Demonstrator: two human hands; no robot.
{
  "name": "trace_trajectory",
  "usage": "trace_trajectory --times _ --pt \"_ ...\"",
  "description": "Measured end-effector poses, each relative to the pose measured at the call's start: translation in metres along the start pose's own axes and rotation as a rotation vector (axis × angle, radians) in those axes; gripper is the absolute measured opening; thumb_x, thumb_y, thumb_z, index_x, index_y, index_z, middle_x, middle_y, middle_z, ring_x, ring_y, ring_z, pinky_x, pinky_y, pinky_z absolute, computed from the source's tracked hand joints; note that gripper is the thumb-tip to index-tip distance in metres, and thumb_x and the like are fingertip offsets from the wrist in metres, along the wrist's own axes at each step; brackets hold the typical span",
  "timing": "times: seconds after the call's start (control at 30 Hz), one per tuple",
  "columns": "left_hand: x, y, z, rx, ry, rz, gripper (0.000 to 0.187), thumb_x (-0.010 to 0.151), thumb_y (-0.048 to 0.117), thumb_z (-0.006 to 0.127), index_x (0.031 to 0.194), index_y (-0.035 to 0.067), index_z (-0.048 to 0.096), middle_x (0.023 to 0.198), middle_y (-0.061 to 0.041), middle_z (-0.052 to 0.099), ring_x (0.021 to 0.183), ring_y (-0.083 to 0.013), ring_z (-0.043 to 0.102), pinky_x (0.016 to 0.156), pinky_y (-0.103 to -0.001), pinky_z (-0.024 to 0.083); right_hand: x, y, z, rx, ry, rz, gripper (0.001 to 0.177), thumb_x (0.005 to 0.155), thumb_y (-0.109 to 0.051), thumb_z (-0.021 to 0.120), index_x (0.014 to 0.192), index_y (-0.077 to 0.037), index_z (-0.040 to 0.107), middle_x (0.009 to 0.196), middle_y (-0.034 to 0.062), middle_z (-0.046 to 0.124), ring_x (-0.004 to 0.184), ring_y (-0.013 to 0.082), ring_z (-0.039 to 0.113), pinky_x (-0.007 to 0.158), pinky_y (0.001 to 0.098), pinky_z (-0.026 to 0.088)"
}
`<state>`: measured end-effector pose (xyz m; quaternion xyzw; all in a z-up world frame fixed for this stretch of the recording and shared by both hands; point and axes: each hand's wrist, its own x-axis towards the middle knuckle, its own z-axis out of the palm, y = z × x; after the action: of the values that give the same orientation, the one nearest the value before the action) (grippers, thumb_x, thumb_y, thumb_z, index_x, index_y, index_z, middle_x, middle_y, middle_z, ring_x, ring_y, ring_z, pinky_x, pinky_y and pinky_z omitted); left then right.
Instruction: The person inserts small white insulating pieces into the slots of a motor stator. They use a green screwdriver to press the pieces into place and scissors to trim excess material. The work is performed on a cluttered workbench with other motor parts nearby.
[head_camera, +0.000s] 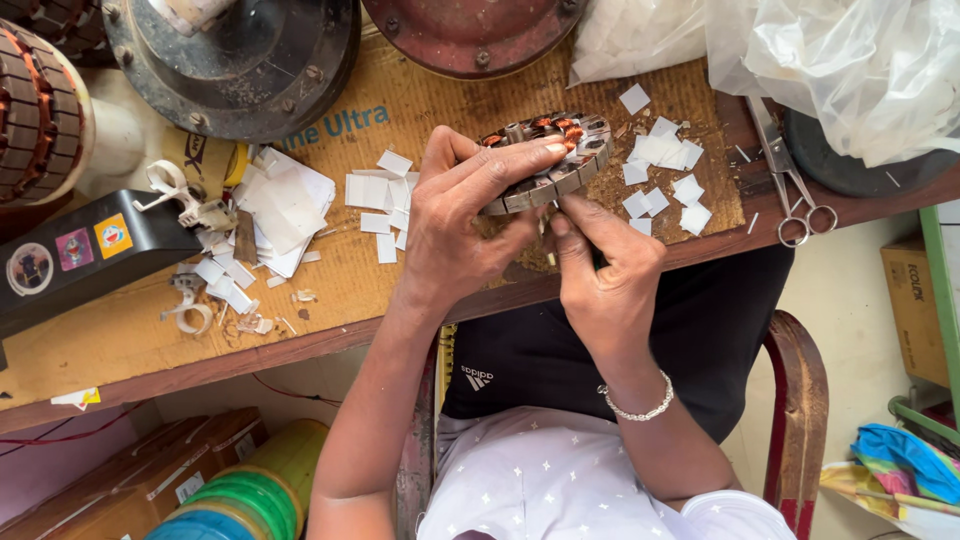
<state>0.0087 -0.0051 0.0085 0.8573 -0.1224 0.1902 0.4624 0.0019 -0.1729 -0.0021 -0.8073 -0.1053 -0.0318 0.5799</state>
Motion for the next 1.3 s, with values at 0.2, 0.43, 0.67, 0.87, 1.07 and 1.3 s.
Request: trace_trajectory --times 0.2,0.43,0.67,0.87,1.07,1.3 --pt "0.003 -0.003 -0.002 0.006 -0.026 0.043 0.057 0.085 0.004 0.085 0.137 0.017 0.066 0.130 0.003 0.073 0.094 -0.0207 0.053 0.090 -0.030 0.045 -0.005 0.007 0.006 0.006 0.038 -0.010 0.018 0.102 0.002 0.062 0.118 0.006 0.071 0.082 0.0088 0.073 0.067 0.0091 0.064 0.061 0.0250 0.051" --pt "0.000 -0.006 -0.003 -0.038 -0.017 0.028 0.059 0.081 0.004 0.086 0.136 0.016 0.067 0.126 0.002 0.074 0.096 -0.0209 0.054 0.094 -0.033 0.048 -0.009 0.010 -0.005 0.170 -0.052 0.054 0.023 0.104 -0.005 0.061 0.122 0.007 0.070 0.086 0.0084 0.075 0.058 0.0055 0.059 0.052 0.0215 0.048" --pt "-0.006 -0.013 0.000 -0.087 0.043 0.053 0.057 0.087 0.005 0.086 0.136 0.012 0.058 0.133 0.000 0.073 0.102 -0.0184 0.059 0.095 -0.031 0.051 0.002 -0.010 0.000 0.209 -0.073 0.044 0.022 0.105 -0.008 0.063 0.119 0.007 0.071 0.092 0.0109 0.078 0.061 0.0081 0.064 0.055 0.0221 0.053" --pt "-0.010 -0.011 0.010 -0.067 0.143 0.066 0.058 0.085 0.004 0.086 0.136 0.007 0.059 0.128 -0.004 0.072 0.106 -0.0215 0.062 0.094 -0.032 0.054 0.011 -0.009 -0.011 0.015 -0.143 -0.127 0.020 0.103 -0.003 0.065 0.121 0.005 0.070 0.097 0.0120 0.078 0.068 0.0122 0.071 0.061 0.0251 0.058" --pt "-0.010 -0.014 0.010 -0.005 0.184 0.143 0.046 0.084 0.004 0.086 0.125 0.007 0.066 0.122 -0.004 0.073 0.100 -0.0234 0.062 0.090 -0.032 0.053 0.029 0.004 -0.033 -0.309 -0.213 -0.430 0.026 0.095 0.008 0.068 0.121 0.004 0.069 0.104 0.0164 0.075 0.088 0.0265 0.075 0.075 0.0350 0.059" --pt "-0.009 -0.024 0.016 0.023 0.227 0.166 0.049 0.078 0.006 0.088 0.122 0.008 0.068 0.113 -0.002 0.074 0.091 -0.0216 0.059 0.087 -0.032 0.054 0.043 0.008 -0.046 -0.379 -0.319 -0.545 0.028 0.090 0.015 0.069 0.117 0.005 0.069 0.095 0.0148 0.073 0.084 0.0288 0.072 0.073 0.0381 0.057"
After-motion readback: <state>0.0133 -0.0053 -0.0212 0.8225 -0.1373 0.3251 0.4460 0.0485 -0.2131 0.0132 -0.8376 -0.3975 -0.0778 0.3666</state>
